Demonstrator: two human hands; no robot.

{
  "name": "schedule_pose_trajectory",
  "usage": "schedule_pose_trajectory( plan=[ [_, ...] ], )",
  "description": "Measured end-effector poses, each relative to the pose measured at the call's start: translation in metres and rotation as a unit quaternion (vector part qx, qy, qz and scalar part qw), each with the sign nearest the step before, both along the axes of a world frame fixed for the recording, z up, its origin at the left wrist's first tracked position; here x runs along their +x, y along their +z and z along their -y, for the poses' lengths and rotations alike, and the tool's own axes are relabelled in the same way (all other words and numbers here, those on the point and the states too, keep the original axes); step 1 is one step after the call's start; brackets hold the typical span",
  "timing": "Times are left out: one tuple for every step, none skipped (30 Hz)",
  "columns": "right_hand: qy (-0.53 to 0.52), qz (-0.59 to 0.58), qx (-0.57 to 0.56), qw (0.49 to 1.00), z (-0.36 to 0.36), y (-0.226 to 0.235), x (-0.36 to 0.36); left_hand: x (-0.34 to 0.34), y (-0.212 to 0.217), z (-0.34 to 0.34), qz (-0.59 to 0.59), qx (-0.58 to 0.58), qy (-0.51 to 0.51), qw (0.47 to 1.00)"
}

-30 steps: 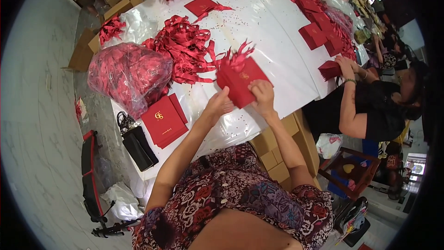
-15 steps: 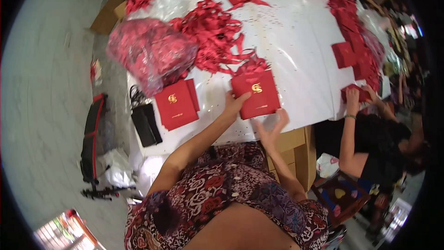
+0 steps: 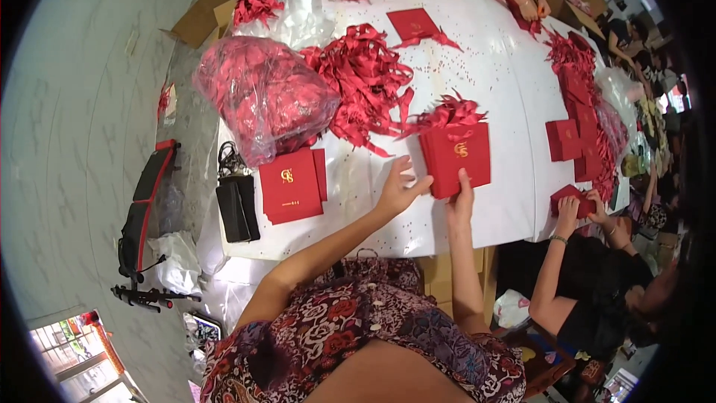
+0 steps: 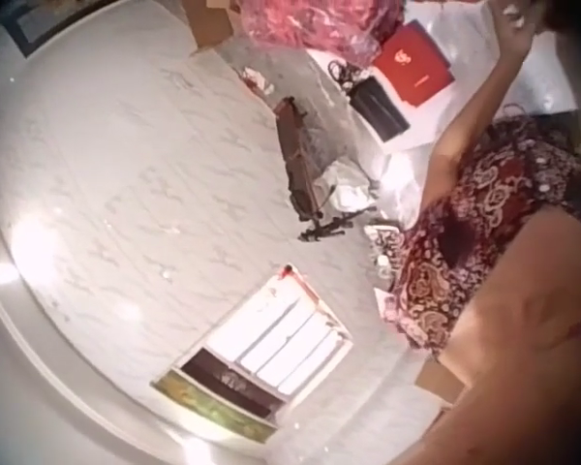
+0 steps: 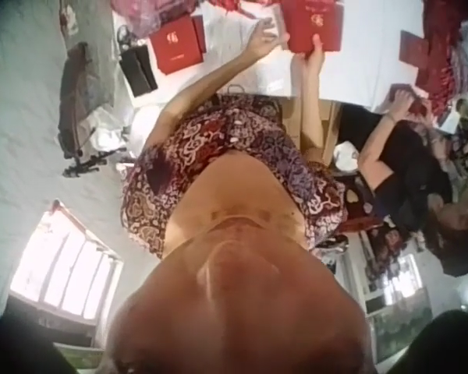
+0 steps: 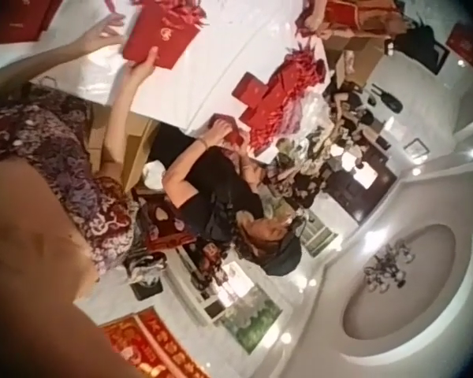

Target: Package red envelopes into a cardboard box.

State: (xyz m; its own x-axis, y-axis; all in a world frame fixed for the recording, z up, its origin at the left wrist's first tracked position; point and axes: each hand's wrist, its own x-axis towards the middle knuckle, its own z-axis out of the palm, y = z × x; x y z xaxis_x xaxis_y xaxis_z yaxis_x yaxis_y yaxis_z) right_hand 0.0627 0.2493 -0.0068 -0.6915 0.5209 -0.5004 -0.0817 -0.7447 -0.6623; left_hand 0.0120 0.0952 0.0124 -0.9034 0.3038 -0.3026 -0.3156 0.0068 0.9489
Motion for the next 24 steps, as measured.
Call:
schedule_pose_trajectory(
  plan=[
    [-0.018,0.015,0.04,0.999,-0.018,-0.007,-0.012,-0.001,-0.002,0.012,-0.006,0.001,0.004,1.0],
    [-0.042,0.001,0.066,0.997,-0.035,-0.01,-0.028,-0.004,-0.008,0.026,-0.043,0.027,-0.017,0.999],
    [-0.066,-0.013,0.09,0.994,-0.052,-0.013,-0.045,-0.007,-0.011,0.038,-0.08,0.051,-0.037,0.995],
    [-0.06,-0.021,0.092,0.994,-0.069,-0.017,-0.058,-0.006,-0.012,0.048,-0.088,0.052,-0.031,0.994],
    [-0.077,-0.019,0.089,0.993,-0.085,-0.022,-0.07,-0.002,-0.012,0.059,-0.079,0.026,-0.026,0.996],
    [-0.094,-0.018,0.087,0.992,-0.101,-0.027,-0.081,0.002,-0.013,0.068,-0.07,0.002,-0.021,0.997],
    [-0.088,-0.025,0.089,0.992,-0.118,-0.037,-0.09,0.005,-0.014,0.074,-0.077,0.004,-0.015,0.997],
    [-0.095,-0.01,0.066,0.993,-0.133,-0.053,-0.091,0.012,-0.017,0.081,-0.061,-0.01,-0.015,0.998],
    [-0.099,0.0,0.043,0.994,-0.14,-0.061,-0.098,0.013,-0.02,0.085,-0.05,-0.023,-0.012,0.998],
    [-0.08,-0.018,0.032,0.996,-0.134,-0.064,-0.107,0.014,-0.022,0.09,-0.056,-0.024,0.001,0.998],
    [-0.069,-0.025,0.031,0.997,-0.127,-0.068,-0.117,0.014,-0.024,0.093,-0.063,-0.024,0.021,0.997],
    [-0.087,0.005,0.03,0.996,-0.125,-0.074,-0.121,0.014,-0.026,0.093,-0.069,-0.02,0.035,0.997],
    [-0.105,0.032,0.029,0.994,-0.124,-0.079,-0.127,0.013,-0.026,0.093,-0.075,-0.016,0.04,0.996],
    [-0.103,0.025,0.034,0.994,-0.127,-0.082,-0.13,0.012,-0.026,0.093,-0.077,-0.02,0.037,0.996],
    [-0.097,0.056,0.026,0.993,-0.128,-0.09,-0.118,0.029,-0.028,0.094,-0.067,-0.028,0.04,0.997],
    [-0.098,0.076,0.021,0.992,-0.131,-0.091,-0.119,0.031,-0.029,0.092,-0.06,-0.02,0.04,0.997],
    [-0.098,0.069,0.027,0.992,-0.137,-0.09,-0.12,0.032,-0.031,0.089,-0.066,-0.013,0.041,0.997],
    [-0.097,0.059,0.029,0.993,-0.142,-0.09,-0.12,0.033,-0.034,0.085,-0.066,-0.007,0.035,0.997],
    [-0.09,0.051,0.026,0.994,-0.14,-0.086,-0.124,0.036,-0.036,0.086,-0.065,-0.006,0.035,0.997],
    [-0.091,0.072,0.032,0.993,-0.139,-0.082,-0.126,0.039,-0.039,0.086,-0.06,-0.007,0.035,0.998],
    [-0.085,0.066,0.031,0.994,-0.132,-0.074,-0.129,0.042,-0.039,0.09,-0.065,-0.008,0.042,0.997],
    [-0.096,0.094,0.026,0.991,-0.127,-0.069,-0.129,0.047,-0.038,0.094,-0.067,-0.018,0.036,0.997],
    [-0.107,0.122,0.021,0.987,-0.12,-0.065,-0.129,0.05,-0.038,0.098,-0.069,-0.028,0.03,0.997],
    [-0.113,0.125,0.024,0.985,-0.123,-0.065,-0.128,0.05,-0.038,0.099,-0.076,-0.021,0.024,0.997]
  ],
)
